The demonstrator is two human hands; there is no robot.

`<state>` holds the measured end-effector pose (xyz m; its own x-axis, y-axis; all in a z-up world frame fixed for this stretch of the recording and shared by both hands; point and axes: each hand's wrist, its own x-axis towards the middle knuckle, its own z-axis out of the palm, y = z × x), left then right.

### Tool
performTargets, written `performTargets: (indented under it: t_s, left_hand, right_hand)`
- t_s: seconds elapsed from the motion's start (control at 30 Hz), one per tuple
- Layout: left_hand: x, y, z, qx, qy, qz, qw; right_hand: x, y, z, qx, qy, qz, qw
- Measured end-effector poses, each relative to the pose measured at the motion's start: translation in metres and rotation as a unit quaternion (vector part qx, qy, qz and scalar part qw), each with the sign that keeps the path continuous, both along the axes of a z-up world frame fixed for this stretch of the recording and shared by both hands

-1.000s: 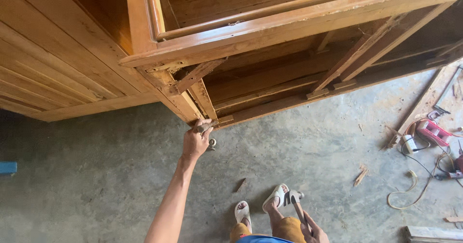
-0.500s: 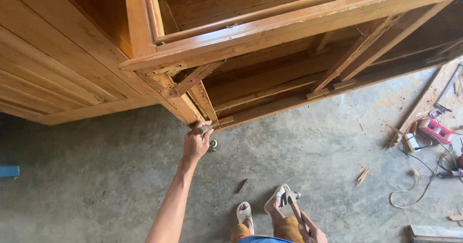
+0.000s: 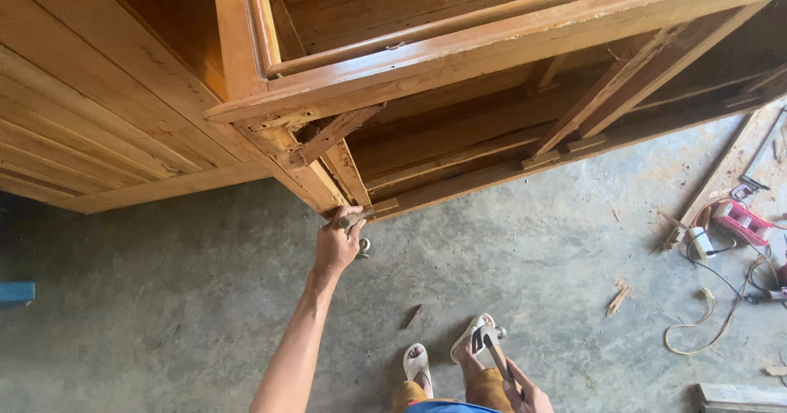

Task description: The person uses a hammer to drive nails into the corner joint of a wooden cabinet frame. They repeatedly strike the nail head with the hammer while holding the nail in place with their left hand.

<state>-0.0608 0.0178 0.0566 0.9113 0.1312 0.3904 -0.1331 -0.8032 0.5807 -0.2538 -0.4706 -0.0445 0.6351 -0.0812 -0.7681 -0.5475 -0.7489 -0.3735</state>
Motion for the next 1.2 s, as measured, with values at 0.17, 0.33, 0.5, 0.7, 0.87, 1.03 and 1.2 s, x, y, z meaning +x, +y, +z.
performTargets:
  t_s: [0.17, 0.33, 0.5, 0.7, 0.87, 1.03, 1.2]
  left_hand:
    - [0.007, -0.003, 0.003, -0.010, 0.014, -0.003, 1.000]
    - [0.017, -0.013, 0.030, 0.038, -0.020, -0.027, 0.999]
    - [0.036, -0.016, 0.015, 0.071, 0.037, -0.023, 0.997]
    - [0.040, -0.019, 0.013, 0.112, 0.009, -0.040, 0.993]
    - [0.047, -0.011, -0.027, 0.112, 0.121, -0.018, 0.986]
    - [0.054, -0.008, -0.038, 0.126, 0.187, 0.009, 0.974]
    - [0.047, -0.014, -0.028, 0.174, 0.227, 0.010, 0.958]
  right_hand:
    - [0.001, -0.001, -0.003, 0.000, 0.020, -0.004, 1.000]
    - [0.006, 0.007, 0.009, -0.002, 0.030, -0.005, 1.000]
    - [0.059, 0.064, 0.124, 0.177, -0.121, 0.053, 0.975]
    - [0.132, 0.144, 0.256, 0.229, -0.213, 0.118, 0.942]
    - [0.176, 0.203, 0.271, 0.220, -0.298, 0.176, 0.912]
    - [0.196, 0.224, 0.256, 0.178, -0.323, 0.225, 0.902]
    - [0.188, 0.224, 0.257, 0.335, -0.572, 0.126, 0.738]
